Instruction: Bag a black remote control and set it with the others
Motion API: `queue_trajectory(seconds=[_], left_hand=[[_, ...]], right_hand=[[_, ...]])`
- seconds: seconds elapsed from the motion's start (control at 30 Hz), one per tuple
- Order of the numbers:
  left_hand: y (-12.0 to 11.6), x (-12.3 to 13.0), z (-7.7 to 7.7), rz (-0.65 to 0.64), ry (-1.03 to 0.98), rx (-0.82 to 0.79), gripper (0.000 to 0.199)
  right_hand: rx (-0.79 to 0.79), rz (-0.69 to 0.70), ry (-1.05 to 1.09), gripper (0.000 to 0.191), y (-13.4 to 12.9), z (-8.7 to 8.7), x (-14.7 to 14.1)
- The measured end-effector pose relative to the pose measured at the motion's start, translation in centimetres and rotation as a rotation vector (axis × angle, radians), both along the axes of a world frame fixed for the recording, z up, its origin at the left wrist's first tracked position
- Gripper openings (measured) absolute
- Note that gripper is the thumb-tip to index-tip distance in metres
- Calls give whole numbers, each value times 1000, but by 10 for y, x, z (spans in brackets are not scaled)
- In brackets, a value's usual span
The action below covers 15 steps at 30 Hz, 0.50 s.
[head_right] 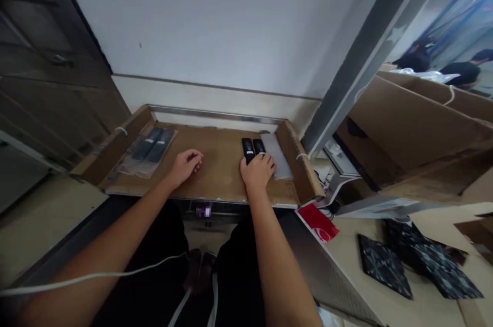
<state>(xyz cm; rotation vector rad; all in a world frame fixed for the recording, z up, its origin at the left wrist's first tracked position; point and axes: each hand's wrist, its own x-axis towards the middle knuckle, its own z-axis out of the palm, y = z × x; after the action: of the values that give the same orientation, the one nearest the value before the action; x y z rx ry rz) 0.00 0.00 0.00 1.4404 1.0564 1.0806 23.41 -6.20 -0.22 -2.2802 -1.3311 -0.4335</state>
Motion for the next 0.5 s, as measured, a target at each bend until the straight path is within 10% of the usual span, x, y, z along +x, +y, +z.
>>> queue_trajectory(seconds=[0.5], left_hand=[[0, -3, 0, 77, -80, 4, 8]], right_hand=[[236, -117, 105, 35, -50, 1, 36]])
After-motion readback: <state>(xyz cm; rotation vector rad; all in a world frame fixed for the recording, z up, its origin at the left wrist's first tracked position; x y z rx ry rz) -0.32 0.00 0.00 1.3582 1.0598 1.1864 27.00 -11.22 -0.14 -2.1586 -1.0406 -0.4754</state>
